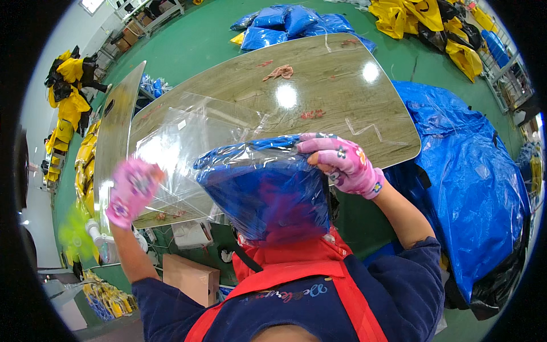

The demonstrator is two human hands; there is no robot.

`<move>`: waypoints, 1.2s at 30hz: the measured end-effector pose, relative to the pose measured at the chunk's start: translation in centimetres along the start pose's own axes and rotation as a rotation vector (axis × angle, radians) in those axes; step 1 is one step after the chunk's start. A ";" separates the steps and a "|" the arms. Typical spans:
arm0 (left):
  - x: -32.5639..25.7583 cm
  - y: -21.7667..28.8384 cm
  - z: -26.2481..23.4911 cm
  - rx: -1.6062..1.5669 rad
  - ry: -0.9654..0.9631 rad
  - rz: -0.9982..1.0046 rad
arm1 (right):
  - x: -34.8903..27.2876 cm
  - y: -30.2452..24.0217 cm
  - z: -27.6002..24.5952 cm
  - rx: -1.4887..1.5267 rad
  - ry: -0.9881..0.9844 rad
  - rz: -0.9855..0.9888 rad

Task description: The person folds a blue and black plastic bag and places it into a clear plastic sleeve. This process is repeated multiple times with different bags.

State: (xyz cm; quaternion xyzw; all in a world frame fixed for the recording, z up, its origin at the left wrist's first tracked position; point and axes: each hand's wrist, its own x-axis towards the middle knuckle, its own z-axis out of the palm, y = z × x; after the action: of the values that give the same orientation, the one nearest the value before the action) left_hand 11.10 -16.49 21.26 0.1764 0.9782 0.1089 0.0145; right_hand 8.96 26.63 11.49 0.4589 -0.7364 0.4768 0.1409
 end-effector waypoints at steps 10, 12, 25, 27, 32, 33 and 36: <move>7.8 13.5 7.3 -0.195 -0.189 0.116 | 1.2 -3.6 -6.0 -0.100 0.023 0.148; 7.6 15.3 8.1 -0.168 -0.127 0.137 | 3.9 -3.1 -3.4 -0.488 0.019 0.055; 7.7 5.7 8.9 -0.475 -0.195 0.033 | -2.8 2.3 -3.5 -0.250 0.180 0.471; 12.1 3.8 4.0 -0.478 0.002 -0.128 | -10.0 8.1 -9.6 -0.410 0.557 0.614; 25.7 -3.5 -0.5 -1.773 0.338 -0.282 | -28.5 13.9 -19.0 -0.880 0.059 1.436; 26.0 -4.0 1.9 -1.646 0.346 -0.155 | -26.7 13.3 -17.4 -0.871 -0.186 1.535; 24.6 2.7 7.7 -1.483 0.106 -0.060 | -24.8 11.2 -14.7 -0.904 -0.601 1.663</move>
State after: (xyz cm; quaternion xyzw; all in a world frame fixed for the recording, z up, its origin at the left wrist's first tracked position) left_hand -10.53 -3.86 14.61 0.0881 0.6518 0.7483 0.0857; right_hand 9.90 53.62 -3.46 -0.1988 -0.9416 -0.0379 -0.2691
